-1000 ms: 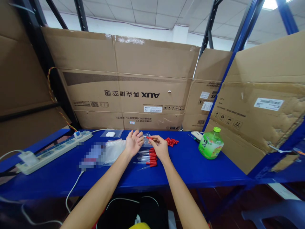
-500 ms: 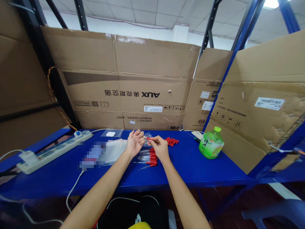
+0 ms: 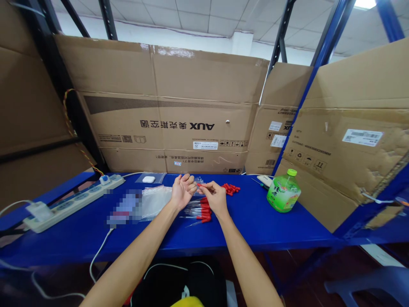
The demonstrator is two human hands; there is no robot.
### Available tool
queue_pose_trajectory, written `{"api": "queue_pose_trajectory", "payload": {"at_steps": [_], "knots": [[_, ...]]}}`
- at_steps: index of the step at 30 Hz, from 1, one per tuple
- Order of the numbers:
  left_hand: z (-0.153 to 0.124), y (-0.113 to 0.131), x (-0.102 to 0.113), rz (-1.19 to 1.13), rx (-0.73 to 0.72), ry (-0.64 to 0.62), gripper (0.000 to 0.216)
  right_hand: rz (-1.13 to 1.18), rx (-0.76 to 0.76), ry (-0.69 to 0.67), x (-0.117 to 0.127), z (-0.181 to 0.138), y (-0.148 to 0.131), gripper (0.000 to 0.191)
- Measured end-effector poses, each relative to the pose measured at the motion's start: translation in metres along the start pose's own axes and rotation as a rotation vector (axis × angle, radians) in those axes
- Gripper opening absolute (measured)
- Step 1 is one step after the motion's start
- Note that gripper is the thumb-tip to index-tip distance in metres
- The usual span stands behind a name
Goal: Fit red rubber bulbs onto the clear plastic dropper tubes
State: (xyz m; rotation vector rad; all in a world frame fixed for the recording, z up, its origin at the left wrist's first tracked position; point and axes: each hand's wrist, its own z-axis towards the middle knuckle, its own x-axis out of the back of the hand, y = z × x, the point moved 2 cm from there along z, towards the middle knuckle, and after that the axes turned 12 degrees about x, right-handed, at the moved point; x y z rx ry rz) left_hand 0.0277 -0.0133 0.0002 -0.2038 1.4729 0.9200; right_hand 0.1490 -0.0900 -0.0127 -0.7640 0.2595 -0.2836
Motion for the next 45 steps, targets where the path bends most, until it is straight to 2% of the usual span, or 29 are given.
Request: {"api": "queue_pose_trajectory", "payload": {"at_steps": [25,32,36,41,45], "knots": [[-0.002,-0.001,-0.004,0.017,0.043,0.025,0.035,0.024,-0.017,-0.029,0.001,0.000,0.004,0.027],[-0.002,0.003,-0.003,0.013,0.012,0.019,0.034,0.019,-0.011,-0.039,-0.001,0.000,0.002,0.027],[-0.002,0.005,0.000,0.047,0.002,0.010,0.031,-0.021,0.035,-0.037,0.001,0.001,0.005,0.023],[-0.002,0.004,0.000,0.038,0.056,0.076,0.028,-0.167,0.117,-0.062,0.006,0.001,0.007,0.022],[-0.004,0.007,-0.002,0.025,0.045,0.064,0.031,-0.144,0.086,-0.082,0.007,0.001,0.011,0.026]]}}
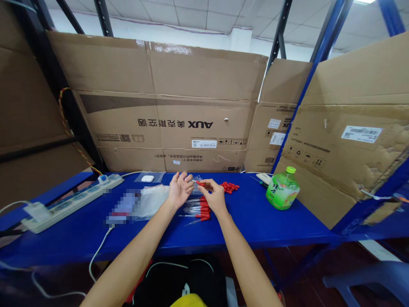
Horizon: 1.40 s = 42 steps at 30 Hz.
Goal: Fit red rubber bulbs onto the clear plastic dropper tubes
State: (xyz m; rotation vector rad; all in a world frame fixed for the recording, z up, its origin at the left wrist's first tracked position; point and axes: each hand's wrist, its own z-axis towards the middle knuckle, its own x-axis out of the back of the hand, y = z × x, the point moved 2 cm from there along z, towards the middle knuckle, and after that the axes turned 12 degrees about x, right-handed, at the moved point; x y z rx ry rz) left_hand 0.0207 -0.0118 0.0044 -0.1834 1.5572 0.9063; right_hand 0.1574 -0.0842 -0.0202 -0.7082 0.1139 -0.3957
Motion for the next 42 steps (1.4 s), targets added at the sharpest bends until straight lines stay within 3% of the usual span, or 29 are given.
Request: {"api": "queue_pose_trajectory", "payload": {"at_steps": [7,26,42], "knots": [[0.000,0.000,-0.001,0.009,-0.034,-0.035,0.035,0.148,-0.110,0.026,-0.004,0.001,0.001,0.025],[0.000,-0.006,-0.004,0.008,-0.014,-0.055,0.033,0.195,-0.134,0.094,-0.005,0.000,-0.004,0.030],[0.002,-0.009,-0.005,0.055,-0.009,-0.077,0.032,0.198,-0.100,0.076,-0.003,-0.001,-0.004,0.025]]}}
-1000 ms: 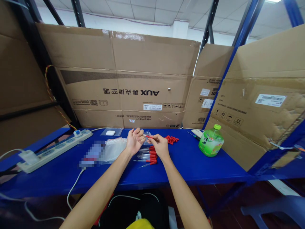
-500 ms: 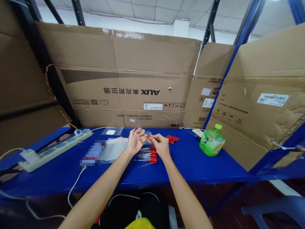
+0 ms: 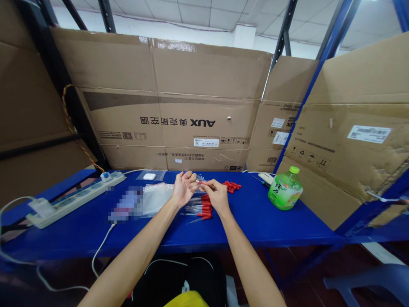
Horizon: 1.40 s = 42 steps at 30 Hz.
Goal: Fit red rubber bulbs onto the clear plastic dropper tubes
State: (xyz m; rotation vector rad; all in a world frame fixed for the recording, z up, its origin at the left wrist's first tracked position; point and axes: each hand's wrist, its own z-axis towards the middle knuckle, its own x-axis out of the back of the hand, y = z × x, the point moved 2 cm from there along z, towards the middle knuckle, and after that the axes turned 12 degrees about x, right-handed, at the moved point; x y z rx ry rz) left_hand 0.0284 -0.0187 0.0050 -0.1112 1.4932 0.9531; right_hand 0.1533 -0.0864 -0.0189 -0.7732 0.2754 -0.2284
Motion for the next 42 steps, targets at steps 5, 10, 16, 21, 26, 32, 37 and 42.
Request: {"api": "queue_pose_trajectory", "payload": {"at_steps": [5,10,16,21,26,32,37,42], "knots": [[-0.001,0.001,0.001,0.011,0.013,0.004,0.034,-0.029,0.026,-0.014,-0.002,-0.001,-0.001,0.024],[-0.001,0.004,0.004,0.019,-0.005,0.018,0.034,-0.092,0.085,-0.032,-0.001,0.002,0.002,0.020],[-0.001,0.007,0.008,-0.020,0.013,0.068,0.032,-0.259,0.142,-0.082,0.005,0.003,0.003,0.022],[-0.002,0.010,0.008,-0.043,0.011,0.048,0.035,-0.090,0.022,-0.080,0.001,0.004,0.003,0.028],[-0.003,0.009,0.003,-0.034,-0.002,0.043,0.036,-0.054,-0.045,-0.036,-0.001,0.005,0.000,0.032],[-0.004,0.007,-0.002,-0.017,0.011,0.054,0.036,-0.062,-0.031,-0.018,0.000,0.002,-0.001,0.029],[-0.004,0.004,-0.002,-0.010,0.011,0.063,0.036,-0.083,-0.023,-0.009,0.001,0.002,0.000,0.031],[-0.003,0.002,-0.001,-0.004,0.000,0.040,0.036,-0.073,-0.006,-0.010,0.002,0.001,0.000,0.027]]}}
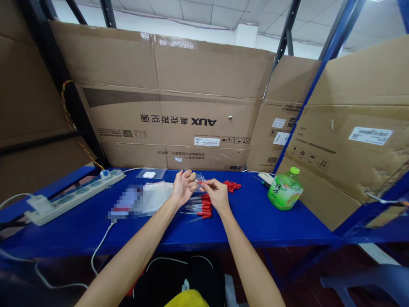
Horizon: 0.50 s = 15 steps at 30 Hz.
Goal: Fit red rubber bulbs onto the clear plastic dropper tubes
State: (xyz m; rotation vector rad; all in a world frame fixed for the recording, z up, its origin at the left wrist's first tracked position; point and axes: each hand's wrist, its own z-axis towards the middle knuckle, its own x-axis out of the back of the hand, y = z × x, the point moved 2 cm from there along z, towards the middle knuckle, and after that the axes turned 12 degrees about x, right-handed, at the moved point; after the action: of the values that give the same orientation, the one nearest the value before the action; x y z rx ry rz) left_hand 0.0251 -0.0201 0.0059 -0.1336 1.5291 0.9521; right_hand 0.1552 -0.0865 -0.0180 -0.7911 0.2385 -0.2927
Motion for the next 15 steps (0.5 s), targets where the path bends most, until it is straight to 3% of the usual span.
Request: {"api": "queue_pose_trajectory", "payload": {"at_steps": [11,15], "knots": [[0.002,-0.001,0.001,0.059,0.003,0.002,0.035,-0.052,0.039,-0.035,-0.001,0.000,0.002,0.026],[0.007,0.002,0.010,0.158,-0.050,0.106,0.031,-0.138,0.068,-0.095,0.003,0.001,0.009,0.023]]}}
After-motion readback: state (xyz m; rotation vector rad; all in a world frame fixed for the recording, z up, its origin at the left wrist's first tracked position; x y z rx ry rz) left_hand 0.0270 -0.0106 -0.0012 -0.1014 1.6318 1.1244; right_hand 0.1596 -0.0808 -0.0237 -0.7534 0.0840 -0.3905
